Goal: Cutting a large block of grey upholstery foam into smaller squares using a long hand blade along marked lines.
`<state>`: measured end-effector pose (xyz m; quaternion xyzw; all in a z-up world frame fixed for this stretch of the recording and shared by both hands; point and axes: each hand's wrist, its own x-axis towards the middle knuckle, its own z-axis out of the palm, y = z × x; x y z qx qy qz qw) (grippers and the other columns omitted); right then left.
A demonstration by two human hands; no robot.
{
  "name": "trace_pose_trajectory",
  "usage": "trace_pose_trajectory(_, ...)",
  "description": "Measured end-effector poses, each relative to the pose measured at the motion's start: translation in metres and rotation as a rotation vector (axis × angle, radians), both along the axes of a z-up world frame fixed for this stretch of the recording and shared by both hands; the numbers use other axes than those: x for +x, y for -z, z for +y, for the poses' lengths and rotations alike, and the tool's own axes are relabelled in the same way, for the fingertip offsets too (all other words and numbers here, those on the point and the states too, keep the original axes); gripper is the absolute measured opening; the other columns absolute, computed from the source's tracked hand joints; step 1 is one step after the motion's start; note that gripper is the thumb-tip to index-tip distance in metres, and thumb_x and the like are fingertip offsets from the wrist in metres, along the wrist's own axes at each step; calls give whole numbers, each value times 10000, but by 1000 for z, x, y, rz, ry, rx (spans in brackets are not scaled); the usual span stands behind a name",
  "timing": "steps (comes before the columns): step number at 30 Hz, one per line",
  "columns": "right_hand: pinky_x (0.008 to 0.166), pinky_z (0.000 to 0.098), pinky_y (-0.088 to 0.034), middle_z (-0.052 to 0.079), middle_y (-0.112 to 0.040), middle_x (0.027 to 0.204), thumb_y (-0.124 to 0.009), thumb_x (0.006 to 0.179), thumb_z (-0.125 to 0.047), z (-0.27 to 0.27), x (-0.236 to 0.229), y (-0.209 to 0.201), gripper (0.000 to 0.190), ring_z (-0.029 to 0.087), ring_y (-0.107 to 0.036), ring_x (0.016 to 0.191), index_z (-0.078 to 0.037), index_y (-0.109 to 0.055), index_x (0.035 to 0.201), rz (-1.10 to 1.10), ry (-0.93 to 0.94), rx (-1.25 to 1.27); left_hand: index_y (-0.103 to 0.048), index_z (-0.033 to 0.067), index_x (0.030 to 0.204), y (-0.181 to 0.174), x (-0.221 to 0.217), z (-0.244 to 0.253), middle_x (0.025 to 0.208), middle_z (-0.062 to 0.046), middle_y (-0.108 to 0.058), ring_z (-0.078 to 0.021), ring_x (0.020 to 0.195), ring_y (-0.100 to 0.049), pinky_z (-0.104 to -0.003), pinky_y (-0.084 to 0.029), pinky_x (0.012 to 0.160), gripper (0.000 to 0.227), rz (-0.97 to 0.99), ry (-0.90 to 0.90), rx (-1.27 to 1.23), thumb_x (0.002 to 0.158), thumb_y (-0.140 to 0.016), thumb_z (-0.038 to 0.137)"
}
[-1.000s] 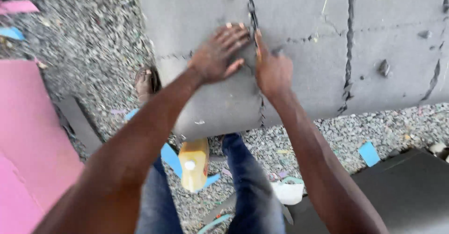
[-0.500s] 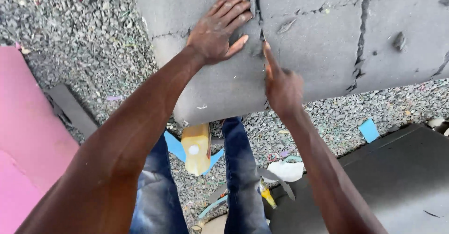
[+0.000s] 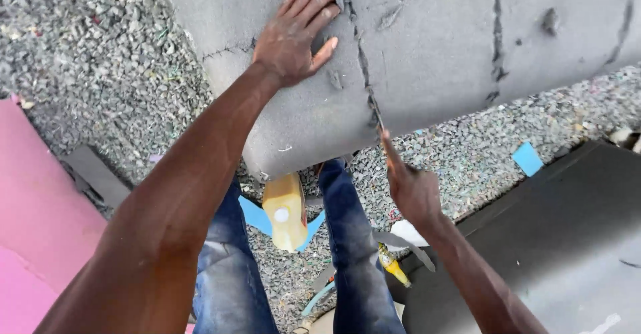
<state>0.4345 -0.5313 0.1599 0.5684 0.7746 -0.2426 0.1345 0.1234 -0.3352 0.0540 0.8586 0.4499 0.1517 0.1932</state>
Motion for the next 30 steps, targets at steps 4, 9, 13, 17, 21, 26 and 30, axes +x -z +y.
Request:
trace_pose_trajectory(4,347,225,-214,-93,-412,450,-268,1137,-381,-10,-19,-32,646,73,-274,353,-270,42,1694,-376,117,-327,-504,8,1586,0,4,-7,1646,-194,-405,-339,1543,-269,-490,-117,1290,582,25,11,82,1201,-380,426)
trace_pose_trajectory(9,398,297,-360,-32,-543,514,-348,1139,-424,-39,-14,-3,329,159,-503,404,-189,-460,1339,-177,239,98,-389,86,1623,-15,46,-95,1690,-160,-280,-334,1585,-165,-529,-48,1312,573,106,251,72,1172,-374,439)
trace_pose_trajectory(13,454,360,-451,-9,-586,515,-440,1120,-350,-16,-15,33,269,245,-656,446,-276,-530,1362,-235,10,454,-284,140,1655,-21,57,-128,1715,-94,-263,-260,1600,-175,-456,-54,1326,678,209,397,-166,1132,-236,569)
trace_pose_trajectory(17,369,447,-329,56,-553,519,-470,1172,-329,19,-27,39,222,336,-519,366,-141,-489,1054,-129,8,338,-593,47,1541,0,50,-127,1593,-166,-508,-326,1518,-342,-455,-207,1277,576,-26,305,199,1151,-539,467)
trace_pose_trajectory(21,330,261,-191,-90,-462,481,-318,1201,-374,-21,-3,28,310,73,-292,337,-154,-536,1219,-244,41,-62,-407,71,1615,-2,56,-132,1650,-153,-405,-307,1548,-272,-462,-120,1282,719,166,355,9,1135,-270,588)
trace_pose_trajectory(26,291,267,-228,-96,-423,442,-325,1162,-303,-53,20,24,300,92,-327,306,-116,-536,1263,-113,121,-138,-652,53,1437,-9,57,-133,1522,-138,-569,-320,1416,-476,-453,-269,1250,598,64,273,181,1130,-460,529)
trace_pose_trajectory(30,339,254,-212,-97,-466,472,-404,1163,-352,-18,0,58,308,89,-315,343,-100,-535,1283,-58,34,33,-605,50,1445,-3,53,-129,1505,-164,-562,-332,1414,-469,-482,-269,1228,668,160,288,120,1126,-371,588)
